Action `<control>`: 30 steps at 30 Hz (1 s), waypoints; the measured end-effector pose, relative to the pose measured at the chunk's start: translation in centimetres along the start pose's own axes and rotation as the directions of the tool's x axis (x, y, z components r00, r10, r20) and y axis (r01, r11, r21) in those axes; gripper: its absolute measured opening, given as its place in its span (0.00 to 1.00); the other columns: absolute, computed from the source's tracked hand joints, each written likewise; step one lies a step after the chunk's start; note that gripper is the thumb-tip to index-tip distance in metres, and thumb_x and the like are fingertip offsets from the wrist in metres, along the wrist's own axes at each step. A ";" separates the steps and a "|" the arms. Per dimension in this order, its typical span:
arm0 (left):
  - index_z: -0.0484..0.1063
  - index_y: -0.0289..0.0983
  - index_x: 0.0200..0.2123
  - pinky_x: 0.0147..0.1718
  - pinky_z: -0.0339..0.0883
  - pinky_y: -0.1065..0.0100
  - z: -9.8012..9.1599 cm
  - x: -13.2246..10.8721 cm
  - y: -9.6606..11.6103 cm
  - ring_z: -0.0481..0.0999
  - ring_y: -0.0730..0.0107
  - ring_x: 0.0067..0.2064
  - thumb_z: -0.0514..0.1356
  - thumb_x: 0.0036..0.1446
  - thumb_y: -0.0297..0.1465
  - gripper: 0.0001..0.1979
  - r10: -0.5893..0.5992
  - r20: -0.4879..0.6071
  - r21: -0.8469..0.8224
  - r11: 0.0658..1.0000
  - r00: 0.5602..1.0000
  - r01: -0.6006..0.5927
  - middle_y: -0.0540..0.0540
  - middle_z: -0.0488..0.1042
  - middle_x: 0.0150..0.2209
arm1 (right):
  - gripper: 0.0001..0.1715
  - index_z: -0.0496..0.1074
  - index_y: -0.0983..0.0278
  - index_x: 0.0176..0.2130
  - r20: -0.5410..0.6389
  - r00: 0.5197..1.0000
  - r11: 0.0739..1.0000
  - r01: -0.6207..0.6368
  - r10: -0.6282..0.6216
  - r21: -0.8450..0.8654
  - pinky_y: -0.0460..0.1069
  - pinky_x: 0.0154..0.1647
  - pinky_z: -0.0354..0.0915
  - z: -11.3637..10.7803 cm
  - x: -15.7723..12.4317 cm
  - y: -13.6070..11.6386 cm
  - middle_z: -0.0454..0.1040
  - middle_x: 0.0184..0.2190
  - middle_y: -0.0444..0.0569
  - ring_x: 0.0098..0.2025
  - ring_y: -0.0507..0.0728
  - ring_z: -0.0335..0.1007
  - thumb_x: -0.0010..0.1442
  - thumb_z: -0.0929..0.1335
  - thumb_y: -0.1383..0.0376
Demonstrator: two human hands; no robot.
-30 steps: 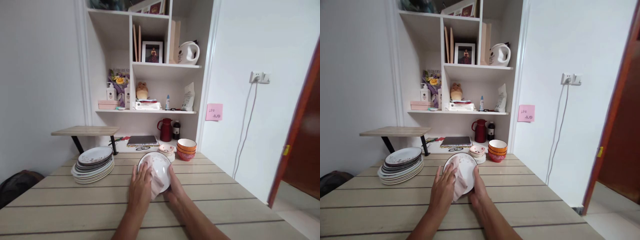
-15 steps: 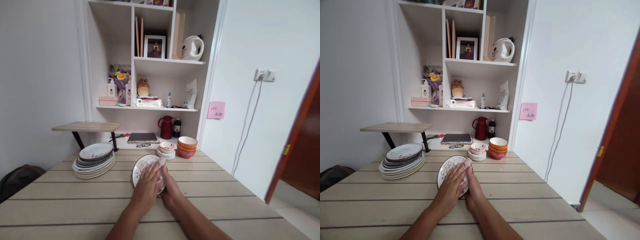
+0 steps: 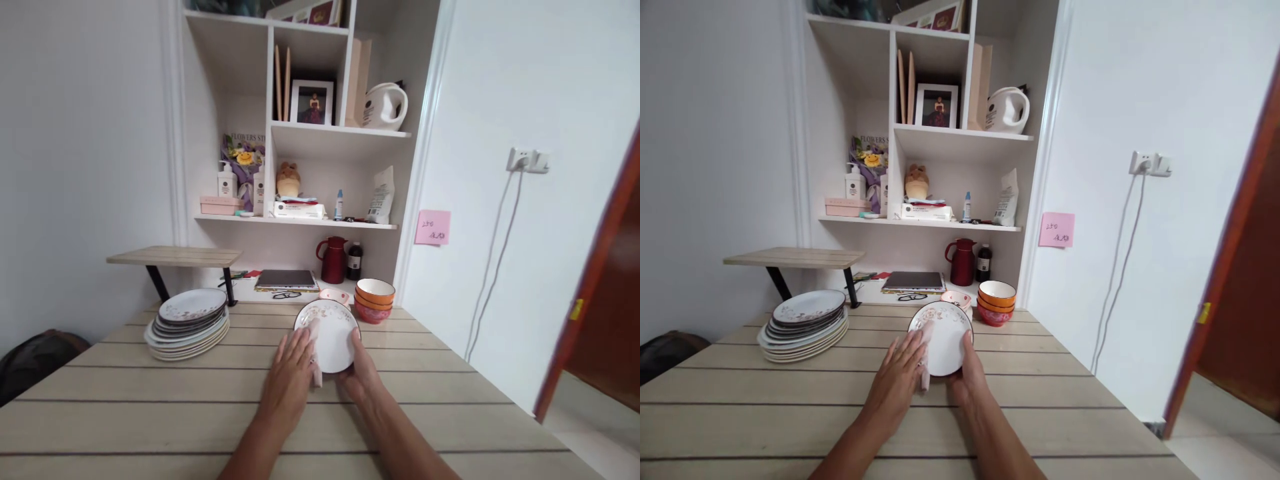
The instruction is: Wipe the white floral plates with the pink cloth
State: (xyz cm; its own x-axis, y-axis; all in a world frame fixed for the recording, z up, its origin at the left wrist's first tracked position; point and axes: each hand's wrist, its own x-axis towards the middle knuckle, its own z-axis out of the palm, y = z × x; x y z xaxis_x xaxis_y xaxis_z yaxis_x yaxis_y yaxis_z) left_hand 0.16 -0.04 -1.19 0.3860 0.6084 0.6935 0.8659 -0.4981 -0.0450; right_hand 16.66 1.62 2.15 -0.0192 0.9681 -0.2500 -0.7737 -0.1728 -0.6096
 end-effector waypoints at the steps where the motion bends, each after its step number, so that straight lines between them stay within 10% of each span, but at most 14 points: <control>1: 0.66 0.41 0.59 0.63 0.53 0.50 0.0 -0.1 -0.4 0.60 0.62 0.66 0.49 0.66 0.30 0.20 -0.035 -0.007 -0.002 0.999 0.999 0.035 0.45 0.64 0.64 | 0.34 0.69 0.69 0.55 0.018 1.000 0.999 0.002 -0.001 -0.045 0.54 0.44 0.72 0.2 -0.3 0.4 0.81 0.42 0.55 0.43 0.61 0.78 0.61 0.65 0.47; 12: 0.58 0.31 0.63 0.64 0.52 0.50 0.0 -0.7 -0.6 0.50 0.52 0.69 0.55 0.60 0.31 0.28 -0.365 -0.059 0.027 0.930 0.929 0.367 0.34 0.55 0.67 | 0.34 0.72 0.67 0.53 0.231 0.969 0.964 -0.021 0.085 -0.265 0.55 0.50 0.69 1.1 -2.5 4.0 0.79 0.47 0.56 0.48 0.62 0.76 0.58 0.68 0.46; 22: 0.41 0.40 0.70 0.65 0.49 0.49 -1.2 -1.3 0.7 0.44 0.56 0.71 0.49 0.66 0.38 0.33 0.017 0.125 -0.193 0.981 0.992 0.007 0.39 0.46 0.71 | 0.28 0.73 0.68 0.51 0.207 0.970 0.982 -0.094 0.127 -0.162 0.54 0.53 0.68 1.5 -2.0 3.4 0.79 0.46 0.56 0.50 0.61 0.75 0.62 0.65 0.49; 30: 0.53 0.40 0.67 0.63 0.55 0.52 -1.2 -0.5 2.7 0.54 0.61 0.68 0.53 0.60 0.24 0.32 0.110 0.220 -0.191 0.979 0.969 -0.068 0.43 0.55 0.68 | 0.33 0.71 0.72 0.49 0.059 0.975 0.977 -0.212 0.214 -0.035 0.56 0.47 0.71 0.8 -0.5 1.8 0.81 0.36 0.59 0.43 0.62 0.78 0.63 0.62 0.46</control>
State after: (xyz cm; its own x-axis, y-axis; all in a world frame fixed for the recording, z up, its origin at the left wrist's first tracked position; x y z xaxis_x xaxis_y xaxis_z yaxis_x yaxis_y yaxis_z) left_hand 1.91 -2.44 -0.81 0.5390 0.6709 0.5093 0.7613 -0.6468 0.0463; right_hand 14.73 1.01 1.75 -0.2214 0.9179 -0.3294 -0.7292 -0.3801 -0.5691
